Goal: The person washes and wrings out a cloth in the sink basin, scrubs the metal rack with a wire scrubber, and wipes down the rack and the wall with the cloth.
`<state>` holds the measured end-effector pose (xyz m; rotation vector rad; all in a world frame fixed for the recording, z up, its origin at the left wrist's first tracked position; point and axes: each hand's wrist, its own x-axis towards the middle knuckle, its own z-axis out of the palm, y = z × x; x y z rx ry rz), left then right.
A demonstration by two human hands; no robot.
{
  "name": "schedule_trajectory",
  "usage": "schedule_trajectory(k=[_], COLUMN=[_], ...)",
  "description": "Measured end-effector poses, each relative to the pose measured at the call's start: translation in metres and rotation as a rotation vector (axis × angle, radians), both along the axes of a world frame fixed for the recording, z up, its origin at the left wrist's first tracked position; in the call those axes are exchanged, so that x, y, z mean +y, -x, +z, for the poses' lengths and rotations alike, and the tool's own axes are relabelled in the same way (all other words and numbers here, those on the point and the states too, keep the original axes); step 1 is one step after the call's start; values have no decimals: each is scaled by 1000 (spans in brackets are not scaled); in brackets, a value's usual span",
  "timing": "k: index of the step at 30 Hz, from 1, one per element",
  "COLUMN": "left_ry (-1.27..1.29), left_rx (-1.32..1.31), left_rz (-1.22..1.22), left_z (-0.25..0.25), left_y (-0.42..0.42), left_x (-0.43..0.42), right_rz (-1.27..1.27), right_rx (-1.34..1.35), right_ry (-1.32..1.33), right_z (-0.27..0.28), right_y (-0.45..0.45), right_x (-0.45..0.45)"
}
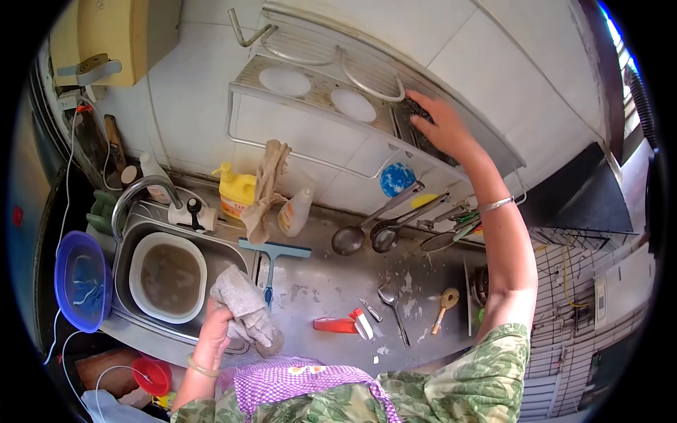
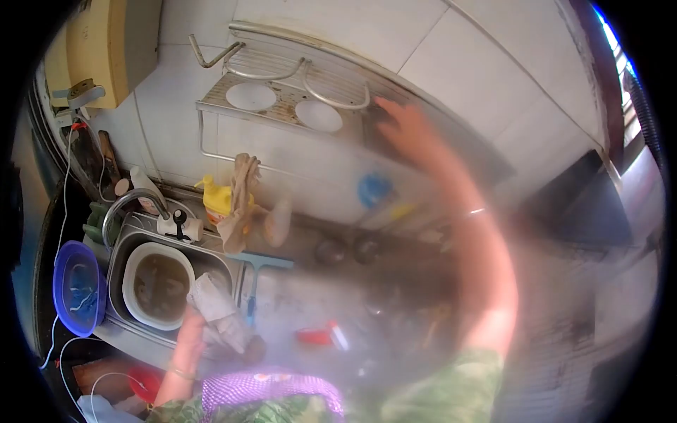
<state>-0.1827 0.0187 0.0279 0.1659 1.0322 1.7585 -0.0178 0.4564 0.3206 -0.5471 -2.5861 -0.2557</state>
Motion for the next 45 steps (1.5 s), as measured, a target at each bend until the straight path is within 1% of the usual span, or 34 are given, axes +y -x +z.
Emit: schedule_trajectory(k=[1,4,7,10,13,16,19,22,25,28,31,34,36,39,41,43,45], left_ry=[1,-1,-7,7,14,4,-10,-18,-10,5,-13,-11,13,2,13,19,19], left_rx=[12,31,25,24,26,24,3,-26,-20,-25,-20,46,93,-15,21,45,76], left_rz=[8,16,21,40,51,55,49,41,39,61,10,-44,-37,54,146,208,233], left_z=[0,2,2,7,9,12,9,10,8,5,3,9,16,-14,-22,-24,-15], left_y=[1,2,5,4,4,5,6,8,10,10,7,7,4,11,20,25,30], left_x=[-1,-3,-6,-7,-7,-9,-11,-14,-18,-22,-18,-11,-8,-19,-33,-43,-58], right_rz=[-19,-190,-102,-222,-204,-27,21,-106,-153,-99,130,60,1,-135,-216,-272,-316], right_rx=[-34,67,148,133,200,68,-166,-272,-284,-221,-46,-143,-141,-167,-160,-139,-198], right_ry=[52,50,-114,-155,-123,18,-16,21,-27,57,140,148,33,-85,-121,-129,-104], right_z=[3,-1,-10,-10,-13,-17,-9,0,-11,-19,-36,-23,-24,-27,-25,-20,-15], right_y=[-2,10,31,52,58,37,28,31,51,66,88,105,91,72,73,75,75], right_x=[-6,-27,-21,-20,-12,1,-39,-55,-42,-35,-35,-37,-35,-28,-34,-52,-57])
